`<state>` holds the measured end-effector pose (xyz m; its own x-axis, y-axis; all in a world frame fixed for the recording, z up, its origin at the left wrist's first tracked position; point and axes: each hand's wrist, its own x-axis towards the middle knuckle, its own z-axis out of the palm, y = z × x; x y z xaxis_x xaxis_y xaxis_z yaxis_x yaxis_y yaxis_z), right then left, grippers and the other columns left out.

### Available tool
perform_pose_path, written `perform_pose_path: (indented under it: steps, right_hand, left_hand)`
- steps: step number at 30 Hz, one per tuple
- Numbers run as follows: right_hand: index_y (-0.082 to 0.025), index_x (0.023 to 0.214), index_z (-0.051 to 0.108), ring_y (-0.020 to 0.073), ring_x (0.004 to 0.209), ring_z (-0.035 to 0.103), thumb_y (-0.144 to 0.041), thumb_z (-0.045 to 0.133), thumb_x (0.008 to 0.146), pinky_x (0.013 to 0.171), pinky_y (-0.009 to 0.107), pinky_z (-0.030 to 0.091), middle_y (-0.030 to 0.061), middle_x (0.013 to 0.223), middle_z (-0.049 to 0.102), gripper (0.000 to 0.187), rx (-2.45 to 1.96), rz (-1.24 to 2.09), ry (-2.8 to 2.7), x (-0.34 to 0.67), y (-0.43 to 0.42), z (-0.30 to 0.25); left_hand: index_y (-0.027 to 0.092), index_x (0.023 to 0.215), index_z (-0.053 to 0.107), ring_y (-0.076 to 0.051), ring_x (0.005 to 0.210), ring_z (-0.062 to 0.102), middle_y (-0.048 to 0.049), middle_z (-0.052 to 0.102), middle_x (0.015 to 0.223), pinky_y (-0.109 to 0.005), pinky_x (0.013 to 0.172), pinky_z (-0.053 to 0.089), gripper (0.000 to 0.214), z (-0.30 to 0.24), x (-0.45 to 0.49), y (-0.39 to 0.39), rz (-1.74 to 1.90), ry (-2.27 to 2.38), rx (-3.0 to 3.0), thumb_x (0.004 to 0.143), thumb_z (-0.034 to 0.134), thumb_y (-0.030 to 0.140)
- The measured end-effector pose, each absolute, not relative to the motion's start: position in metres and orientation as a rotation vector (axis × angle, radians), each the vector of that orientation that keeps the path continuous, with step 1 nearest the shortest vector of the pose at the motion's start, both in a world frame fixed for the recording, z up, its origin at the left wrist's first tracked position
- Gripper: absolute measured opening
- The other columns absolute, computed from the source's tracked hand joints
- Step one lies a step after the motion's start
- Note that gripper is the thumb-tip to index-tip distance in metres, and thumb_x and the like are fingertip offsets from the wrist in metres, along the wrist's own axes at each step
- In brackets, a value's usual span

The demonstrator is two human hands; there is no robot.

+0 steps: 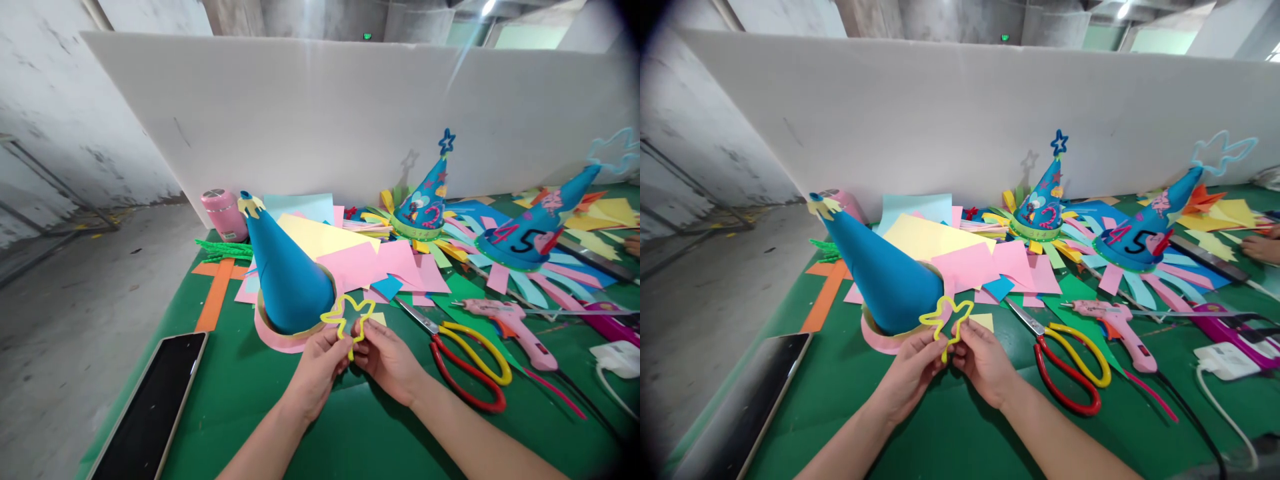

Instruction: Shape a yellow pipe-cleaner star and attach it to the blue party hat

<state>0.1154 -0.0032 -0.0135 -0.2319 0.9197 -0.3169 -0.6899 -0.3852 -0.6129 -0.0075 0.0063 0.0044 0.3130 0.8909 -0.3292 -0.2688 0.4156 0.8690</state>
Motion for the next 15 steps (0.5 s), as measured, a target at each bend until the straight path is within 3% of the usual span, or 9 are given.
perform_pose_path:
  steps: [9, 15]
  right_hand:
    - [-0.014, 0.064, 0.059, 0.0055, 0.052, 0.038, -0.028, 0.067, 0.071, 0.05, 0.016, 0.031, -0.0047, 0.054, 0.045, 0.017, -0.837, 1.779, -0.459, 0.1183, -0.0051, -0.0141]
    - [-0.014, 0.062, 0.057, 0.0048, 0.05, 0.037, -0.026, 0.065, 0.071, 0.048, 0.016, 0.029, -0.0045, 0.055, 0.046, 0.018, -0.86, 1.827, -0.429, 0.1201, -0.0051, -0.0163]
  left_hand:
    - [0.013, 0.063, 0.062, -0.006, 0.047, 0.033, 0.003, 0.049, 0.053, -0.019, 0.045, 0.025, 0.021, 0.0006, -0.0067, 0.0067, 0.896, 0.973, 0.873, 0.064, 0.067, 0.033]
    - [0.014, 0.057, 0.06, -0.008, 0.052, 0.041, 0.003, 0.052, 0.054, -0.02, 0.052, 0.033, 0.019, 0.0031, -0.0055, 0.0045, 0.908, 0.975, 0.932, 0.065, 0.066, 0.03]
